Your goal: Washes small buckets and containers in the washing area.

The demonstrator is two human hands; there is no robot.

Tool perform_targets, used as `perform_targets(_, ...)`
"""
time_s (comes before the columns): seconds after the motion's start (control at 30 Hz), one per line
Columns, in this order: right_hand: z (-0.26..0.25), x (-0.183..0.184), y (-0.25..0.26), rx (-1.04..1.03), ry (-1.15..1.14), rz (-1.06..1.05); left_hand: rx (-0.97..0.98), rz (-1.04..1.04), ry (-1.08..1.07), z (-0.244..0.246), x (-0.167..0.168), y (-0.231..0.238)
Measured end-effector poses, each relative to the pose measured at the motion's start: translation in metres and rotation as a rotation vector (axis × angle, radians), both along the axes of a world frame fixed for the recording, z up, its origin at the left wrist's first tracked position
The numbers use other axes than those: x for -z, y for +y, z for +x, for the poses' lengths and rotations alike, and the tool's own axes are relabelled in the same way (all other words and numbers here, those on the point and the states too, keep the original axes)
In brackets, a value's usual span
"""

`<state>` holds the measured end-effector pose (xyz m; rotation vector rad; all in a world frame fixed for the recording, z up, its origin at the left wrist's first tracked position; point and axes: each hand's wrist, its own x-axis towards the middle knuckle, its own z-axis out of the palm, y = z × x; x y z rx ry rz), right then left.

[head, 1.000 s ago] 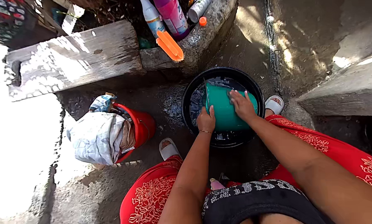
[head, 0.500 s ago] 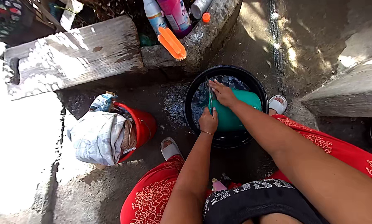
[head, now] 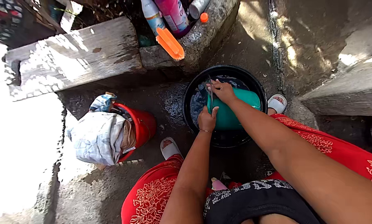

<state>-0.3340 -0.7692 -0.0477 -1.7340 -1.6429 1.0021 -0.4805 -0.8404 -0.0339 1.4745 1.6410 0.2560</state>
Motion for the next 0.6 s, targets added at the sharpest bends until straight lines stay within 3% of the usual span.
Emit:
perform_targets(0.3, -0.003, 0.017, -0.051, -0.092, -0.178, 0.255, -0.028, 0.028, -0.010, 0.001, 0.005, -0.003)
perform_targets(0.5, 0.091, 0.030, -0.070, 0.158, -0.438, 0.002, -0.035, -0.029, 0.058, 0.007, -0.006, 0.000)
perform_targets(0.6, 0.124, 0.016, -0.075, 0.214, -0.339, -0.163, -0.039, -0.019, 0.058, 0.009, -0.004, 0.000)
